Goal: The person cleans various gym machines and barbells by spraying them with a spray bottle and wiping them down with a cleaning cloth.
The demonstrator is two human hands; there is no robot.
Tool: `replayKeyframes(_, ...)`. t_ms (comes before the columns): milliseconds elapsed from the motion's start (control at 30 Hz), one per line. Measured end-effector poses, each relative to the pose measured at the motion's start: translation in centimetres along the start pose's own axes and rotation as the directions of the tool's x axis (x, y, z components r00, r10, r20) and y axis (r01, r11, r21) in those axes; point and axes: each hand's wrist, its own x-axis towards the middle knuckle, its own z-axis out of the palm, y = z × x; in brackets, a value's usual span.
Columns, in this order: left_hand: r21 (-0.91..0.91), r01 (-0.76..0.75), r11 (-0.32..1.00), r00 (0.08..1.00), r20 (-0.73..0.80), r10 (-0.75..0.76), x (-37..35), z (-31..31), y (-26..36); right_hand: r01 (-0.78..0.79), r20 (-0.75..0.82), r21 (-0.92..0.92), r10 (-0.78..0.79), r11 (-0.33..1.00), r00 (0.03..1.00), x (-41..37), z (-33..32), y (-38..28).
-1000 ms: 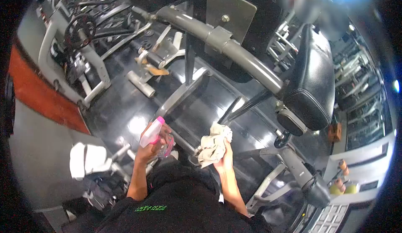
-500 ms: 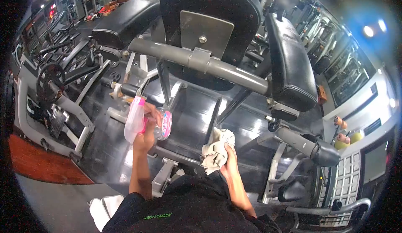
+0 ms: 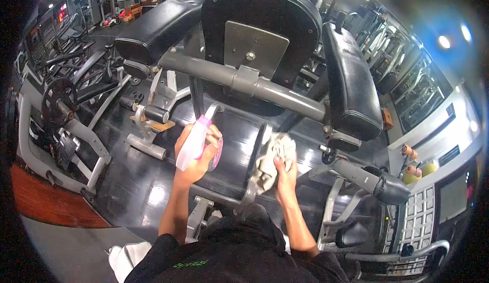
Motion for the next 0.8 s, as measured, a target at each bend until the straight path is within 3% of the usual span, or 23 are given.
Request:
replayKeyframes(100, -0.003, 0.044, 0.999, 0.999, 0.005, -0.044, -0.9, -0.3, 0.3, 0.461, 0.063, -0.352, -0.470, 0.815, 0.880, 2.7, 3.1, -4.2)
replayKeyframes(167, 0.015, 0.042, 0.999, 0.999, -0.009, -0.041, -1.8, -0.4, -0.1, 0.747, 0.207, -0.486, -0.771, 0.453, 0.602, 6.0, 5.9, -6.8)
replayKeyframes(233, -0.063, 0.070, 0.996, 0.997, -0.033, -0.073, -2.6, -0.4, -0.8, 0.852, 0.365, -0.511, -0.870, 0.112, 0.333, 8.7, 9.4, -11.0)
replayKeyframes(300, -0.078, 0.101, 0.992, 0.994, -0.038, -0.104, -3.2, -0.1, -1.3, 0.809, 0.441, -0.568, -0.886, -0.151, 0.144, 11.7, 12.4, -12.9)
replayKeyframes(333, -0.091, 0.130, 0.987, 0.990, -0.044, -0.134, -3.4, -0.1, -1.4, 0.774, 0.552, -0.572, -0.825, -0.273, 0.117, 12.8, 13.6, -13.0)
replayKeyframes(400, -0.138, 0.190, 0.972, 0.979, -0.051, -0.199, -3.8, 0.3, -1.4, 0.677, 0.738, -0.539, -0.668, -0.501, 0.094, 14.4, 15.5, -12.2)
replayKeyframes(433, -0.187, 0.255, 0.949, 0.962, -0.056, -0.269, -3.9, 0.3, -1.4, 0.660, 0.799, -0.540, -0.563, -0.522, 0.209, 14.0, 15.4, -11.3)
replayKeyframes(500, -0.177, 0.247, 0.953, 0.965, -0.047, -0.259, -4.1, 0.0, -1.6, 0.700, 0.832, -0.494, -0.512, -0.515, 0.211, 13.8, 14.7, -9.8)
replayKeyframes(533, -0.168, 0.233, 0.958, 0.969, -0.045, -0.243, -4.2, -0.3, -1.8, 0.711, 0.843, -0.491, -0.481, -0.503, 0.242, 13.4, 13.9, -9.7)
replayKeyframes(567, -0.166, 0.235, 0.958, 0.968, -0.049, -0.246, -4.4, -0.7, -1.9, 0.754, 0.800, -0.552, -0.481, -0.356, 0.359, 12.6, 13.3, -9.8)
replayKeyframes(633, -0.141, 0.208, 0.968, 0.973, -0.072, -0.220, -4.8, -1.6, -2.1, 0.632, 0.651, -0.742, -0.465, -0.223, 0.600, 10.9, 12.8, -10.9)
replayKeyframes(700, -0.112, 0.216, 0.970, 0.972, -0.067, -0.224, -5.0, -2.4, -2.4, 0.598, 0.617, -0.778, -0.409, -0.191, 0.672, 9.7, 13.0, -13.6)
replayKeyframes(733, -0.124, 0.224, 0.967, 0.967, -0.094, -0.236, -5.0, -2.5, -2.5, 0.647, 0.618, -0.748, -0.510, -0.148, 0.598, 9.3, 13.7, -14.0)
replayKeyframes(767, -0.137, 0.231, 0.963, 0.962, -0.118, -0.247, -4.9, -2.7, -2.7, 0.644, 0.615, -0.751, -0.512, -0.147, 0.600, 9.4, 14.7, -13.8)
replayKeyframes(800, -0.131, 0.217, 0.967, 0.966, -0.115, -0.232, -4.9, -2.7, -3.0, 0.731, 0.700, -0.649, -0.542, -0.212, 0.465, 9.6, 15.8, -13.5)
